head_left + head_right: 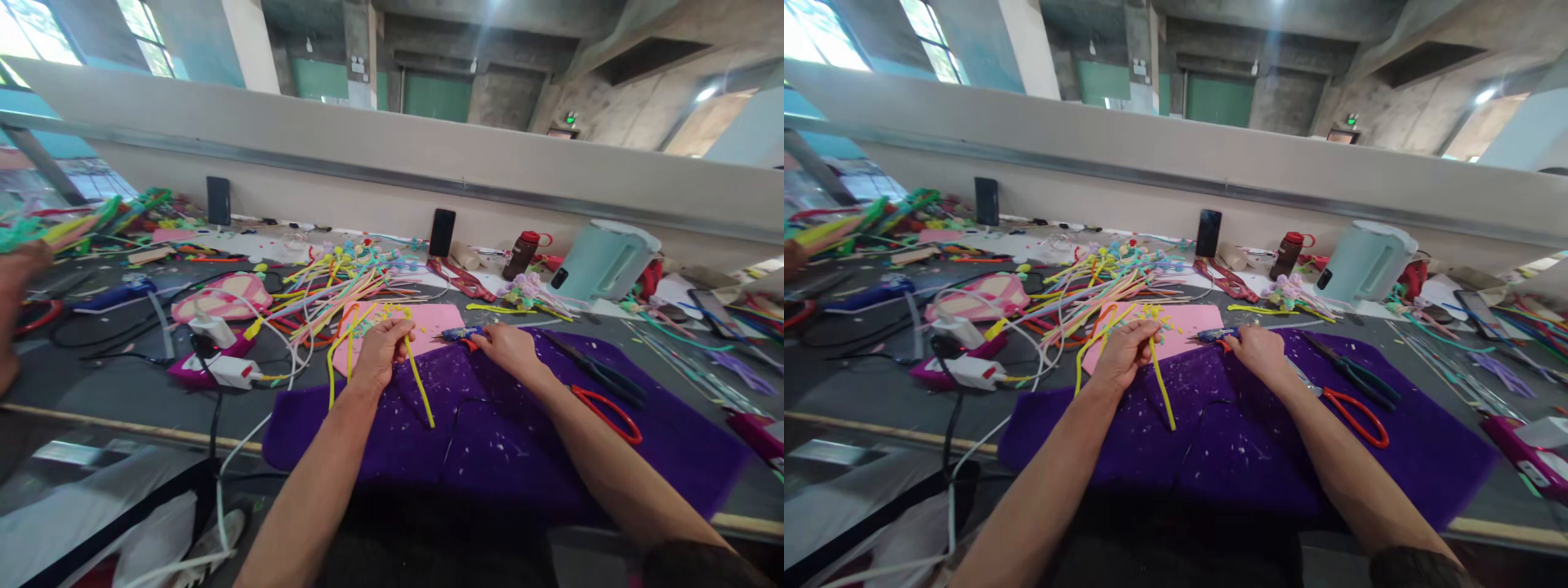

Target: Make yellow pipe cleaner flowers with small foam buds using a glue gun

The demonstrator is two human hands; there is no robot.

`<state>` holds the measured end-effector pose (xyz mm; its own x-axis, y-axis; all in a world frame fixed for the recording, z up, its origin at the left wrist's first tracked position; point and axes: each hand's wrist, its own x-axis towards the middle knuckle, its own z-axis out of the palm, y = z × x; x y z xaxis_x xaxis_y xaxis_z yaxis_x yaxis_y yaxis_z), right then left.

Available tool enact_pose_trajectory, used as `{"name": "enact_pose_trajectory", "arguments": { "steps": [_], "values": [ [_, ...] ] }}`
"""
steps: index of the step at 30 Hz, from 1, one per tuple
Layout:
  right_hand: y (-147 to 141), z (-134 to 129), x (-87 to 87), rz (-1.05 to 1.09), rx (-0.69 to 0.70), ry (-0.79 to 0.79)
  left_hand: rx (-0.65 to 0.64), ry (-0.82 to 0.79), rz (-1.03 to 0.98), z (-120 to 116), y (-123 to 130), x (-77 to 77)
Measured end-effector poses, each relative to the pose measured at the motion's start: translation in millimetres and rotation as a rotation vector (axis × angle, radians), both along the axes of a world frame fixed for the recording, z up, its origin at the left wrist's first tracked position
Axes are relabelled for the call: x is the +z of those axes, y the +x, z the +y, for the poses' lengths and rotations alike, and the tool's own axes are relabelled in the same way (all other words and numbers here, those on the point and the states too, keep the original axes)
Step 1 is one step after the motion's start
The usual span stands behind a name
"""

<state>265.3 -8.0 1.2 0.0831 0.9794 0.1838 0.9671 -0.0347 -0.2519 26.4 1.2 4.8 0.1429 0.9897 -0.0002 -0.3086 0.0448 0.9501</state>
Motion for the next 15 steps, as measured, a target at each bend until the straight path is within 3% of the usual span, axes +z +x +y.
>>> {"name": "enact_pose_trajectory", "arguments": {
  "steps": [3, 6, 15],
  "values": [
    [-15, 3, 16.3, -0.224, 0.125, 0.038, 0.003, 0.004, 0.006, 0, 1, -0.3],
    [-34, 18, 25.9, -0.274, 0.219, 0.014, 0.009, 0.004, 0.014, 0, 0, -0.8],
    [-86, 73, 14.6, -0.315, 0.322, -0.124, 0.002, 0.037, 0.001, 1, -1, -3.5]
  ]
}}
